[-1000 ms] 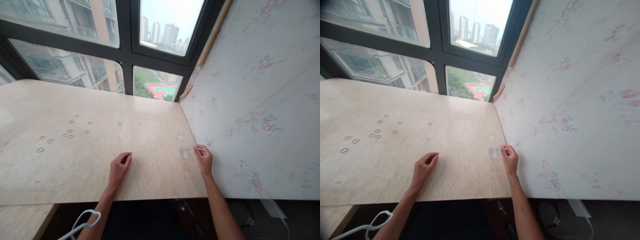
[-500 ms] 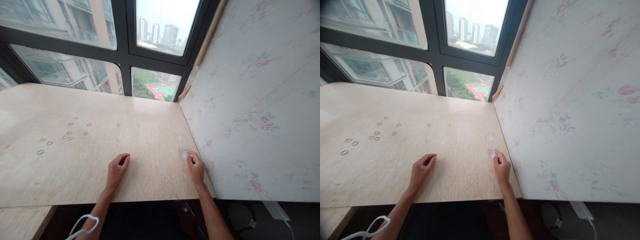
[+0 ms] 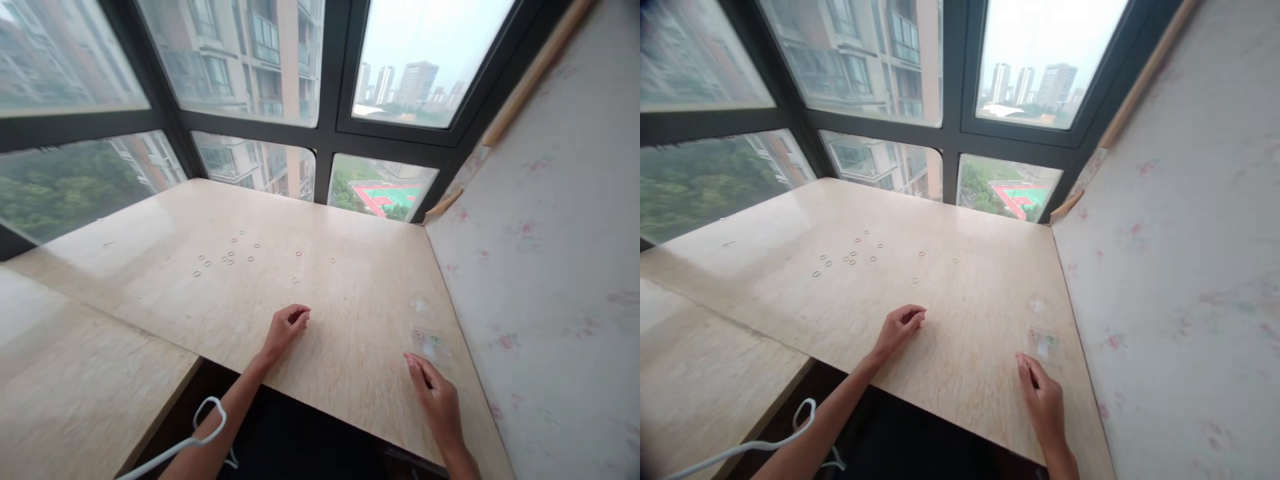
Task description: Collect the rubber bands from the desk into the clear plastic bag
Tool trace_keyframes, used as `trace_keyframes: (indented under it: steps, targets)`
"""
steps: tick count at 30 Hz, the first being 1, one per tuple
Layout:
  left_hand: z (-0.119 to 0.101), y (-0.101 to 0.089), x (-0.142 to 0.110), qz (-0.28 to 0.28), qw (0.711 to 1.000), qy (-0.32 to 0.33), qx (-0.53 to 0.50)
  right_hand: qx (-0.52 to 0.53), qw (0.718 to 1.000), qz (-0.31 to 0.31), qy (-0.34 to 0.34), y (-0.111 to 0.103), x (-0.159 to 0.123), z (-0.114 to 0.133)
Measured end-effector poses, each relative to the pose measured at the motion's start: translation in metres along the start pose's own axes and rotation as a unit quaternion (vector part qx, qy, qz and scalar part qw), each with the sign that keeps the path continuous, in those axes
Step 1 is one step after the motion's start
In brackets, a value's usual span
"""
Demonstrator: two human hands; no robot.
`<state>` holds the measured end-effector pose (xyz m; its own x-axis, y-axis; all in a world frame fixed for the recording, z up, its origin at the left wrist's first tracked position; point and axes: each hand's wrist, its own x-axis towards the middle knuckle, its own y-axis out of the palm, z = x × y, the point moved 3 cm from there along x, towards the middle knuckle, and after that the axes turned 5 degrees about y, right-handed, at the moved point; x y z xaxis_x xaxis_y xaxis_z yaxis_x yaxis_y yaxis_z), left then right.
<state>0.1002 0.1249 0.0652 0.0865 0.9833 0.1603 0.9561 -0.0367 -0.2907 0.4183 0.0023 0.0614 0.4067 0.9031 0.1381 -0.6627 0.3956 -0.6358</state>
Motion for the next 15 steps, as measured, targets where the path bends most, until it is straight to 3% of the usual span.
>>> trace_keyframes:
  steps: [2,5,10,15]
  targets:
    - [0.003,-0.014,0.009,-0.007,1.0,-0.007,-0.002,-0.003,1.0,0.01,0.007,0.0,0.0,-0.003]
    - [0.011,-0.049,0.029,-0.048,0.998,-0.001,0.033,-0.01,1.0,0.017,0.017,0.001,0.0,-0.005]
    - [0.028,-0.133,0.069,-0.137,0.98,-0.042,0.138,-0.017,0.999,0.035,0.031,0.001,0.002,-0.013]
    - [0.042,-0.216,0.087,-0.184,0.929,-0.099,0.307,-0.047,0.996,0.057,0.05,0.001,0.007,-0.027]
